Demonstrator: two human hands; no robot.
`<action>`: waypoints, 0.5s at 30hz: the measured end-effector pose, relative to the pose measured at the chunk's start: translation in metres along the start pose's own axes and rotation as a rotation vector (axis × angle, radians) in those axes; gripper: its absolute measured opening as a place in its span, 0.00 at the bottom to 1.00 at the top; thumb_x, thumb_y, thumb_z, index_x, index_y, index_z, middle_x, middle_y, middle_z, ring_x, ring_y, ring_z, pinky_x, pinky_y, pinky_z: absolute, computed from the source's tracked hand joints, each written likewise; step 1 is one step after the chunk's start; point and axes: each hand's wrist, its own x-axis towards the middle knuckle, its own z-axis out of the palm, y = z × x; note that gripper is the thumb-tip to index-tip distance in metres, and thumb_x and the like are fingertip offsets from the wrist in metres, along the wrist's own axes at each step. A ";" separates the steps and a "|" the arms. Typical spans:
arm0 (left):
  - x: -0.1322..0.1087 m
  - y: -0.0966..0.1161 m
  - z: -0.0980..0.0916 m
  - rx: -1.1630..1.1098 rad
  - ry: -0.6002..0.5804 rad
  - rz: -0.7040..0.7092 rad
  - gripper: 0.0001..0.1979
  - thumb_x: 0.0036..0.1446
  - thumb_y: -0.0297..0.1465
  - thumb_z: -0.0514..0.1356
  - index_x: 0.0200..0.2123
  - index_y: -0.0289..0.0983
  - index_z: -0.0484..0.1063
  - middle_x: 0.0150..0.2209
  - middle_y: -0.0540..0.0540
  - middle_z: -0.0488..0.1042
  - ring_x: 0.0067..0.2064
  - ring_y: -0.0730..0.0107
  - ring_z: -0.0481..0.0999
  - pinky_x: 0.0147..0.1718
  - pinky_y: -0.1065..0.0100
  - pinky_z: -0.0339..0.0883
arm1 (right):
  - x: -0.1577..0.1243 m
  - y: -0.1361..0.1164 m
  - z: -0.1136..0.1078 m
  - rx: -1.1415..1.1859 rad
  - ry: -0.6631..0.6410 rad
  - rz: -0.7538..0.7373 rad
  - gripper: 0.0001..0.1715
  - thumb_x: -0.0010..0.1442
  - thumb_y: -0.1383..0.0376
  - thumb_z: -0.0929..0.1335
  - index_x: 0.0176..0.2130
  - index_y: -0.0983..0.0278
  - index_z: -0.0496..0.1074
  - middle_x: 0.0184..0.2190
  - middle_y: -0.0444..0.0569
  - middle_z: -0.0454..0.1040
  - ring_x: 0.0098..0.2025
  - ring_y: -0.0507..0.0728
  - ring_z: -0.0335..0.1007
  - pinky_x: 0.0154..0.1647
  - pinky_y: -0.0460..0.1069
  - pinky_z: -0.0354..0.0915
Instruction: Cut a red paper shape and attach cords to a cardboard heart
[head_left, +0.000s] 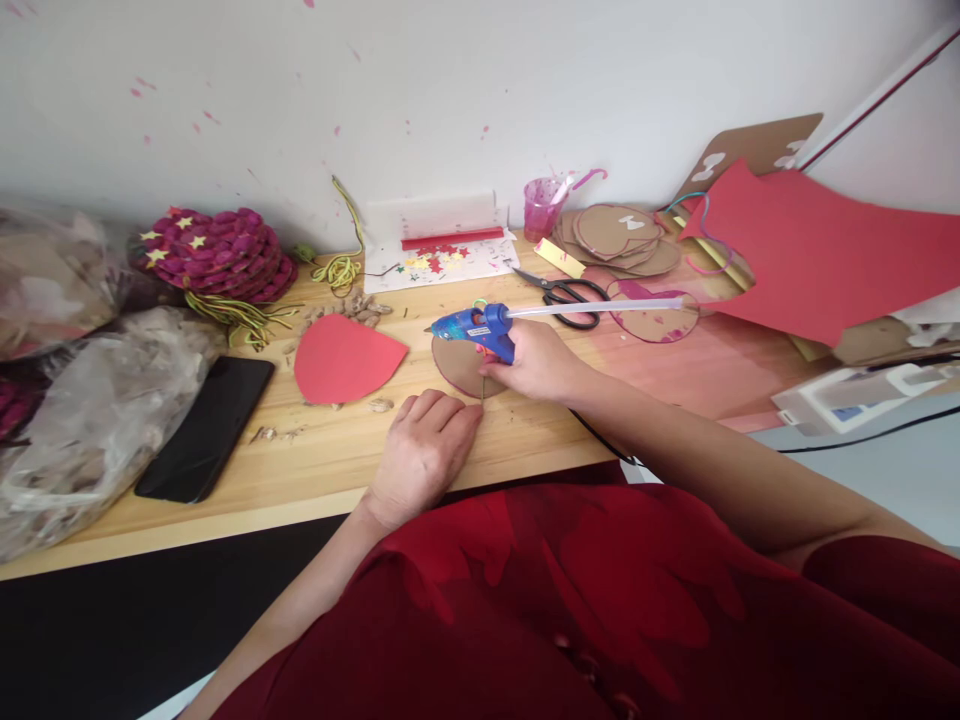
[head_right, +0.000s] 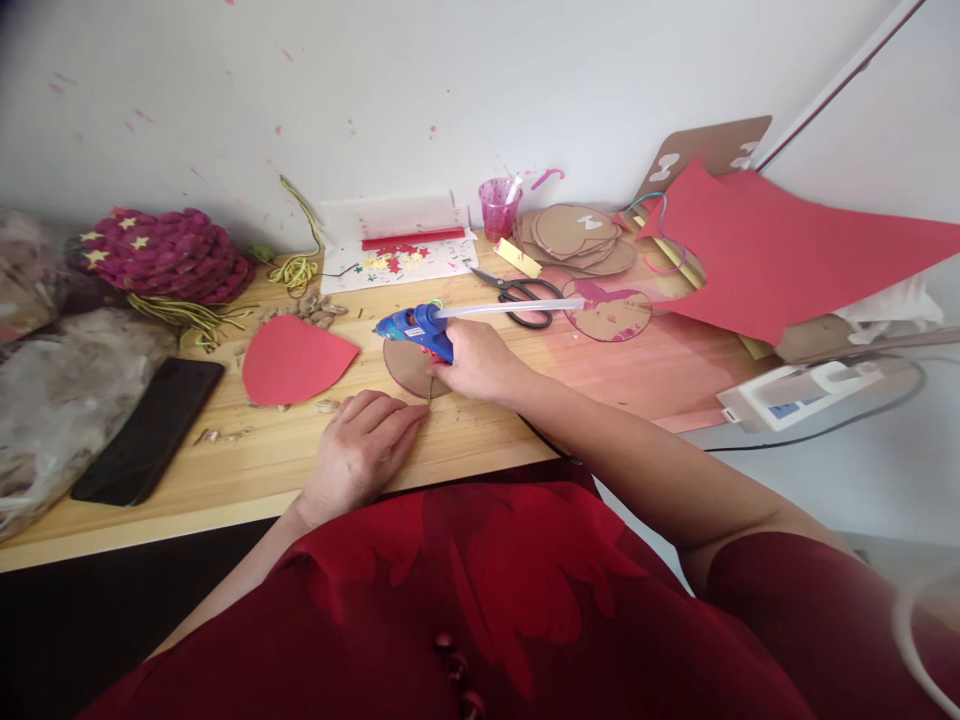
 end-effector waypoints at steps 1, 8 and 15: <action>0.000 0.000 0.000 0.001 0.002 0.002 0.06 0.65 0.26 0.58 0.43 0.36 0.76 0.35 0.44 0.78 0.39 0.61 0.72 0.39 0.60 0.66 | 0.000 0.000 0.000 -0.014 0.002 0.000 0.14 0.55 0.67 0.75 0.43 0.69 0.77 0.40 0.55 0.81 0.40 0.61 0.77 0.42 0.51 0.65; 0.001 0.000 0.001 0.014 -0.009 -0.003 0.06 0.65 0.26 0.58 0.41 0.36 0.76 0.34 0.44 0.77 0.37 0.62 0.72 0.39 0.61 0.67 | 0.000 -0.002 0.000 -0.111 0.005 -0.004 0.11 0.55 0.65 0.76 0.38 0.67 0.77 0.37 0.55 0.81 0.40 0.63 0.77 0.41 0.51 0.65; 0.002 0.000 0.001 0.030 -0.029 0.016 0.07 0.66 0.26 0.57 0.40 0.36 0.75 0.33 0.45 0.76 0.37 0.63 0.72 0.38 0.62 0.66 | 0.000 -0.003 0.002 -0.125 0.007 -0.038 0.10 0.56 0.65 0.76 0.39 0.67 0.78 0.39 0.55 0.82 0.42 0.64 0.78 0.43 0.52 0.66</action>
